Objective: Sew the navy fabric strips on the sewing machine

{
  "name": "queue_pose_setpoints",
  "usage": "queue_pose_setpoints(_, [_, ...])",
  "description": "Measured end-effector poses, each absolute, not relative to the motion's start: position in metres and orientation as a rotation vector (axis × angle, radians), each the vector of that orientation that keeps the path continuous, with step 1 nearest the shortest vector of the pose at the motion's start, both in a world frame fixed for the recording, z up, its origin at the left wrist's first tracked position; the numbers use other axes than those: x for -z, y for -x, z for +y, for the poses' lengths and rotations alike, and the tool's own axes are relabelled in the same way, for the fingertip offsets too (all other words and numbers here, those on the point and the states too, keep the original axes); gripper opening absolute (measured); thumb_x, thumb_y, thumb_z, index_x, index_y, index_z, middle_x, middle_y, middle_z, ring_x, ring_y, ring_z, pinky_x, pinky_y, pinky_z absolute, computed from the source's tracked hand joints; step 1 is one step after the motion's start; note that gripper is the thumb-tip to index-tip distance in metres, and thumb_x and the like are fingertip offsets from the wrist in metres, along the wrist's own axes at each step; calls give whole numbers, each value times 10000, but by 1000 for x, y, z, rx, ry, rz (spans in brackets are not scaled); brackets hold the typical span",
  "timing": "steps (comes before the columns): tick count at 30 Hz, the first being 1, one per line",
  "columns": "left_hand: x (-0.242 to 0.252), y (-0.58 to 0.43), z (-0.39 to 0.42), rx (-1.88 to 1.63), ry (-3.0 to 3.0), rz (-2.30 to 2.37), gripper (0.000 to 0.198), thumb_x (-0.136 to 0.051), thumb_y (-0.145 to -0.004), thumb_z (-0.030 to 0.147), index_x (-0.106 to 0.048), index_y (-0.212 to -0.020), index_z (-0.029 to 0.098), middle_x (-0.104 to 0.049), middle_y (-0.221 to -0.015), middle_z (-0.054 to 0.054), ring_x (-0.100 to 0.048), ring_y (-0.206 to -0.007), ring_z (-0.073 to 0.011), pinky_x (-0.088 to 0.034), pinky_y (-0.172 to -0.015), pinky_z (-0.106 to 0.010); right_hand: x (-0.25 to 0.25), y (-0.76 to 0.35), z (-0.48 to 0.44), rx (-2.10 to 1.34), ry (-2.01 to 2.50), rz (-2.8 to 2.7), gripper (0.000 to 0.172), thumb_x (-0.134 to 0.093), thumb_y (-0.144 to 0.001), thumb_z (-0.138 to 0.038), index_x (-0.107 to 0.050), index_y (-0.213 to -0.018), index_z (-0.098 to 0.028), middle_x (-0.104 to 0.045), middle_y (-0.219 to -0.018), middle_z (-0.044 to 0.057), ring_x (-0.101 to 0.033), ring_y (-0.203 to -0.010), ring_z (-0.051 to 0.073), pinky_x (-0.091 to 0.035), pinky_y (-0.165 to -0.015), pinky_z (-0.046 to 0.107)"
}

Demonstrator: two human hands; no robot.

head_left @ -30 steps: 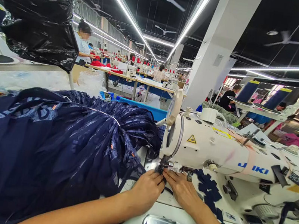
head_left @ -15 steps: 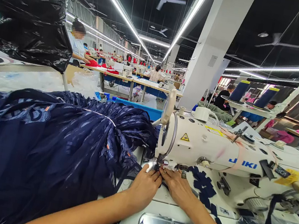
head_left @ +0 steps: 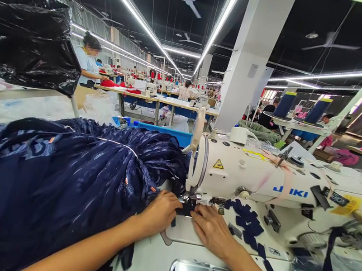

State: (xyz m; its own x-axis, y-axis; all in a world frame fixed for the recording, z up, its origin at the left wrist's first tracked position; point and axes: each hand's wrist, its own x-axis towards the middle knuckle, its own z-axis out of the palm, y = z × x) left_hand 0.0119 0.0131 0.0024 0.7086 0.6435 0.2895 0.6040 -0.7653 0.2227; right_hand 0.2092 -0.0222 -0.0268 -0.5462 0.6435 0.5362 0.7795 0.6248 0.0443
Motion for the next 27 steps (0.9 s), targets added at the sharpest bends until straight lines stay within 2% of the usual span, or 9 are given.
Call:
queue_pose_setpoints(4, [3,-18,11,-589,-2914,966,263,-440,-777,90,-609,-966,161,-567,-841,-54,-491,-832,-201,-359,-773,-349,28,-210,-22,283,1127,-2348,248,-412,-827,-127,-630,-944,-144,-595,-878,86,-540,-801,202,-465,-701,347])
queue_pose_setpoints(16, [10,-16,5,-490,-2950,961,335,-464,-738,34,-607,-999,188,-516,-880,-55,-438,-854,-201,-381,-756,-337,35,-218,-18,-36,1071,-2307,282,-391,-855,-144,-625,-1000,-204,-594,-943,62,-533,-862,178,-474,-745,323])
queue_pose_setpoints(22, [12,-16,-1,-505,-2961,909,395,-460,-699,16,-578,-1049,157,-537,-1062,-71,-446,-943,-217,-373,-809,-358,30,-218,-20,174,1020,-2426,271,-366,-872,-144,-601,-1004,-169,-573,-934,88,-514,-847,193,-478,-737,344])
queue_pose_setpoints(27, [10,-15,-5,-474,-2969,891,373,-458,-723,42,-557,-1071,136,-571,-1113,-69,-469,-977,-232,-354,-835,-397,27,-214,-23,288,1003,-2426,241,-372,-870,-136,-594,-962,-152,-566,-908,91,-512,-845,196,-486,-720,336])
